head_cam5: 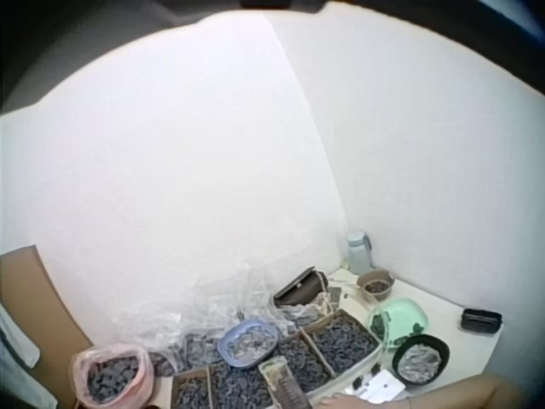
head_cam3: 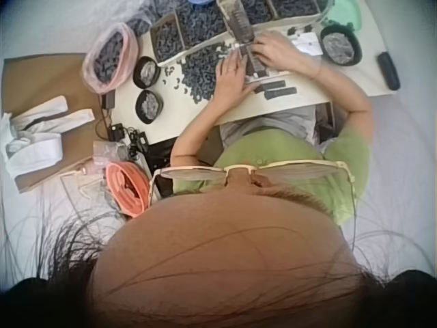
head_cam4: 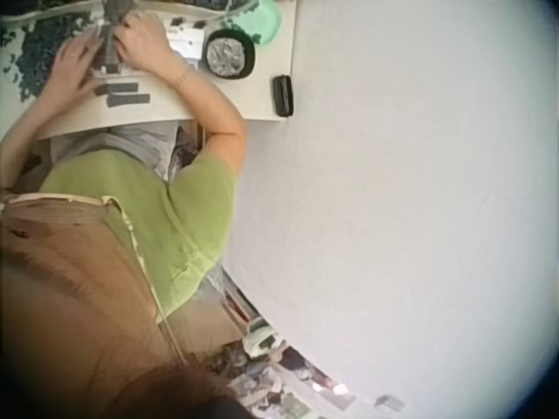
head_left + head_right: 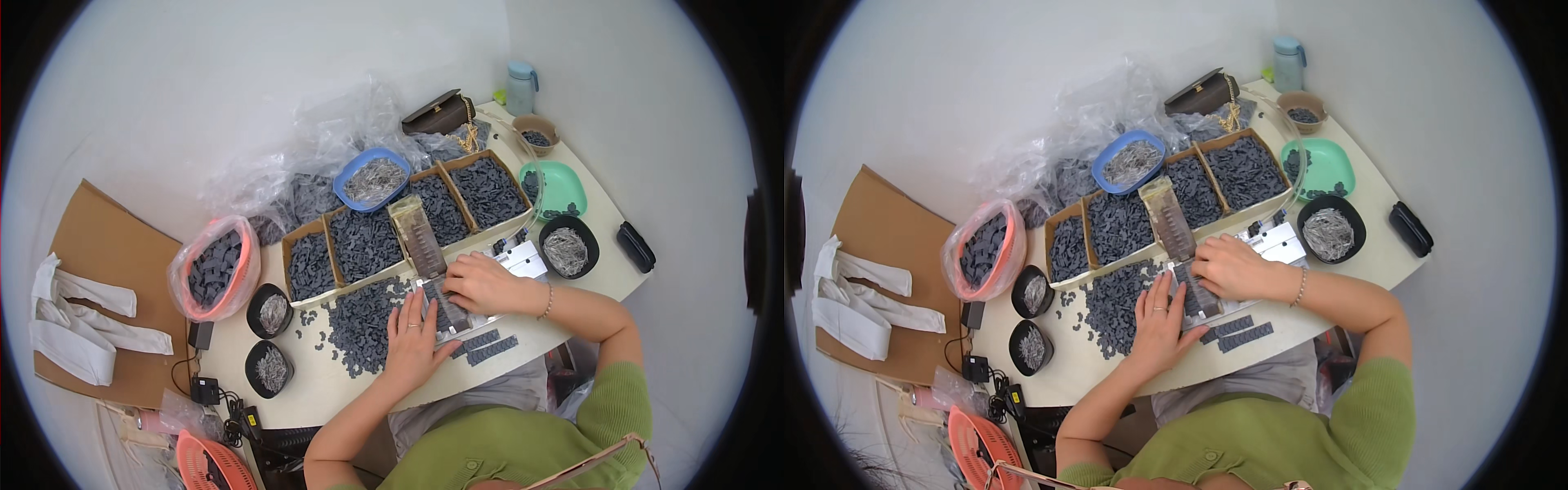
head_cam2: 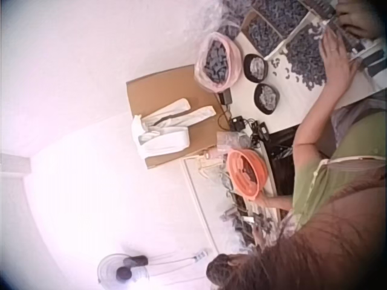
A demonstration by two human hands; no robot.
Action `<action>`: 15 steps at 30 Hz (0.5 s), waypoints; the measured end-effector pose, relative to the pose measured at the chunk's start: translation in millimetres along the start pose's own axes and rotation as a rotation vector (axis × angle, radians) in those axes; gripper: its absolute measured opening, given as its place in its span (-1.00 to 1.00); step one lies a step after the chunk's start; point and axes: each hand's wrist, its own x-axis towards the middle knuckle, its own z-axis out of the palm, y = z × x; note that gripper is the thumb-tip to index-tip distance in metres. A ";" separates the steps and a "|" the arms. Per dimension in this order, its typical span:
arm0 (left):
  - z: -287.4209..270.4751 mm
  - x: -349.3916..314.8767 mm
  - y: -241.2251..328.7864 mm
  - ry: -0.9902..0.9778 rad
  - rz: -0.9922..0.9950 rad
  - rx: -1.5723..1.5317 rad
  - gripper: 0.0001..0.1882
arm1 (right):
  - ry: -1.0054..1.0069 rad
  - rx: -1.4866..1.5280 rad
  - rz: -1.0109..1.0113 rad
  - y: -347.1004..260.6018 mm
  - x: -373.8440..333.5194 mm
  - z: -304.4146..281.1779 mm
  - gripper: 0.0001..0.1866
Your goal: The person picks up grey plastic pieces and small metal rings by hand, placing the rings into a metal press machine and adding the plastic components one by one.
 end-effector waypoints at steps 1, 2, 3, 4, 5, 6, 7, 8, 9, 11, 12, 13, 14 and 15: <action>-0.6 -0.3 -0.6 0.001 0.002 -0.003 -0.17 | -0.022 -0.007 0.007 0.0 2.6 -1.4 -0.86; -1.0 -0.5 -0.8 0.001 0.004 -0.005 -0.17 | -0.045 -0.015 0.014 0.4 4.5 -2.2 -0.85; -1.4 -0.7 -1.1 0.000 0.005 -0.006 -0.18 | -0.062 -0.024 0.011 1.4 6.1 -1.8 -0.85; -1.6 -1.0 -1.3 -0.001 0.007 -0.006 -0.18 | -0.079 -0.033 0.009 2.8 7.6 -0.7 -0.84; -1.9 -1.2 -1.5 -0.002 0.009 -0.006 -0.18 | -0.097 -0.042 0.007 3.8 8.6 -0.2 -0.83; -2.2 -1.4 -1.7 -0.004 0.008 -0.005 -0.19 | -0.108 -0.043 0.008 4.1 9.4 -0.4 -0.82; -2.6 -1.7 -2.0 -0.006 0.008 -0.004 -0.19 | -0.119 -0.044 0.010 4.3 10.1 -0.8 -0.82; -2.9 -1.9 -2.3 -0.009 0.007 -0.002 -0.20 | -0.130 -0.045 0.012 4.3 10.9 -1.5 -0.81; -3.5 -2.2 -2.7 -0.009 0.009 -0.002 -0.20 | -0.145 -0.043 0.003 3.2 12.0 -4.2 -0.81; -4.5 -2.6 -3.5 -0.011 0.013 -0.002 -0.20 | -0.173 -0.038 -0.013 0.2 14.1 -10.3 -0.81; -4.8 -2.8 -3.4 -0.015 0.013 -0.008 -0.20 | -0.158 -0.042 -0.030 1.1 14.1 -8.6 -0.81; -5.0 -3.1 -3.2 -0.018 0.013 -0.015 -0.20 | -0.142 -0.047 -0.046 3.1 14.0 -5.2 -0.82; -5.2 -3.4 -3.0 -0.022 0.014 -0.022 -0.19 | -0.127 -0.051 -0.062 4.8 14.2 -2.2 -0.82; -5.3 -3.7 -2.8 -0.030 0.018 -0.020 -0.19 | -0.139 -0.057 -0.069 6.1 15.5 -0.7 -0.82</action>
